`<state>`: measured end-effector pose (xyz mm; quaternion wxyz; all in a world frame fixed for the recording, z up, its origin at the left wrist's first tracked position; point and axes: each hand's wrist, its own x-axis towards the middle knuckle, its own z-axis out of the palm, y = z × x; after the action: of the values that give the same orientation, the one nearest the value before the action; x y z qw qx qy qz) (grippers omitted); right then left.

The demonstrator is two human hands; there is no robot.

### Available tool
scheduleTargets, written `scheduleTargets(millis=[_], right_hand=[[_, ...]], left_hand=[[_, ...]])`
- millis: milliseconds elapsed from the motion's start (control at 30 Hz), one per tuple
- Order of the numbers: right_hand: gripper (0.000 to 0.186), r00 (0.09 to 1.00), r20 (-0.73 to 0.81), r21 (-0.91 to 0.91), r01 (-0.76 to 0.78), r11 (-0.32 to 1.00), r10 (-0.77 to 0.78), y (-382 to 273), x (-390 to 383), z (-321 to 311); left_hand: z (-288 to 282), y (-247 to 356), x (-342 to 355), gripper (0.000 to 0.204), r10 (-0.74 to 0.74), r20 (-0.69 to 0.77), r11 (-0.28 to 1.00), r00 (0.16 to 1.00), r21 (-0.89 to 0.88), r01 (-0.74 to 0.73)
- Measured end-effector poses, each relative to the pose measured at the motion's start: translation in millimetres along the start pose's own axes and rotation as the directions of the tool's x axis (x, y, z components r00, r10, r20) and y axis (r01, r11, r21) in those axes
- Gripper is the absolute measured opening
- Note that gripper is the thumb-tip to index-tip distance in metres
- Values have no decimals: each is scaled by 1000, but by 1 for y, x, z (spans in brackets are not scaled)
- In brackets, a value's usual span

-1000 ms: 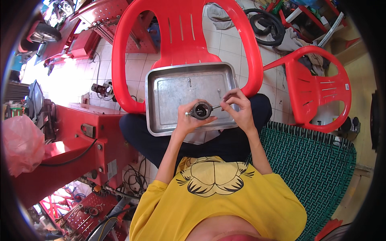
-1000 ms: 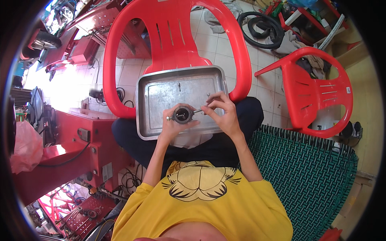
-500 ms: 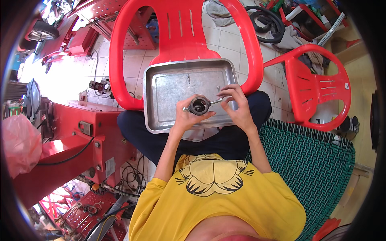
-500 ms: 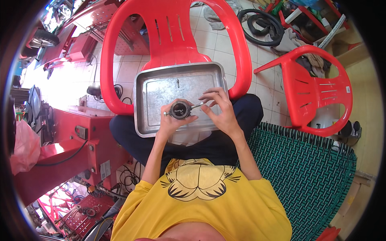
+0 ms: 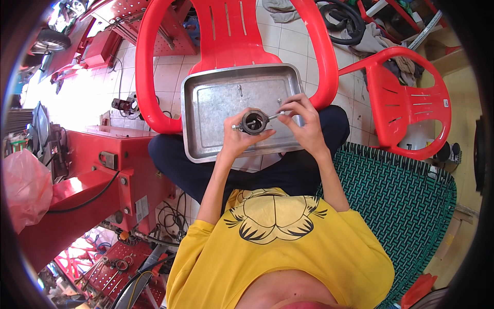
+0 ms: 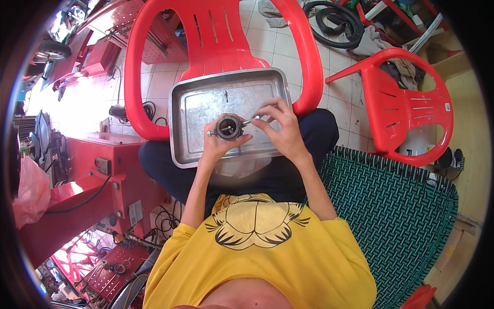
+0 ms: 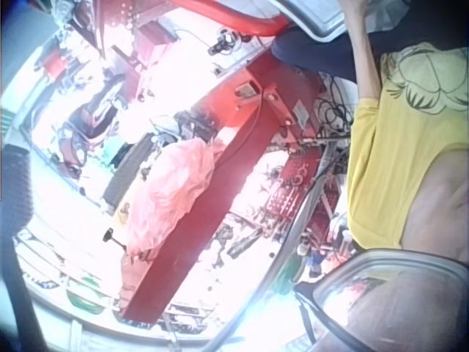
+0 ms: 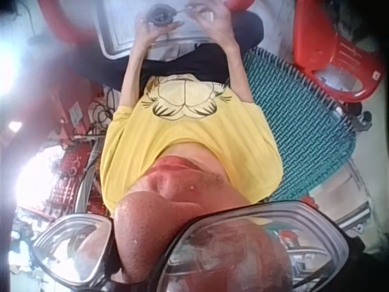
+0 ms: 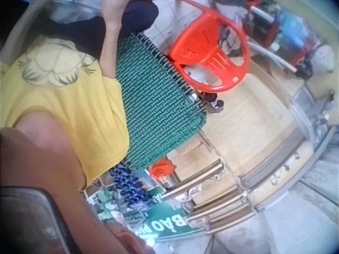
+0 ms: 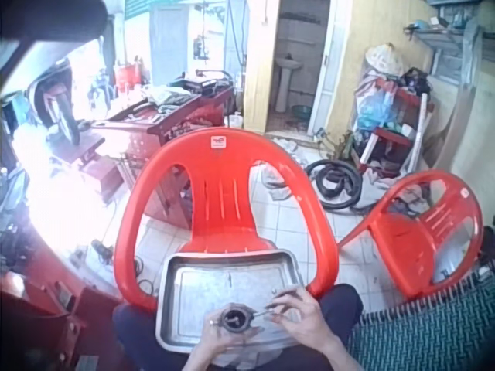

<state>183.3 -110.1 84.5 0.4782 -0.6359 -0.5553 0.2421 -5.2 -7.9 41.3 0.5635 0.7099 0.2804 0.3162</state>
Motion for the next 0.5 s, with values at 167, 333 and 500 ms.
scheduleTargets(millis=[167, 333, 500], right_hand=[[13, 998, -34, 67, -44, 997, 47, -14, 3, 0], [13, 999, -34, 4, -13, 1000, 13, 1, 7, 1], [14, 994, -71, 82, -77, 994, 82, 4, 16, 1]], left_hand=[[0, 2, 2, 42, 39, -11, 999, 999, -16, -39], [0, 0, 14, 45, 126, 16, 992, 992, 3, -126], [-4, -2, 32, 43, 125, 28, 992, 992, 19, -125]])
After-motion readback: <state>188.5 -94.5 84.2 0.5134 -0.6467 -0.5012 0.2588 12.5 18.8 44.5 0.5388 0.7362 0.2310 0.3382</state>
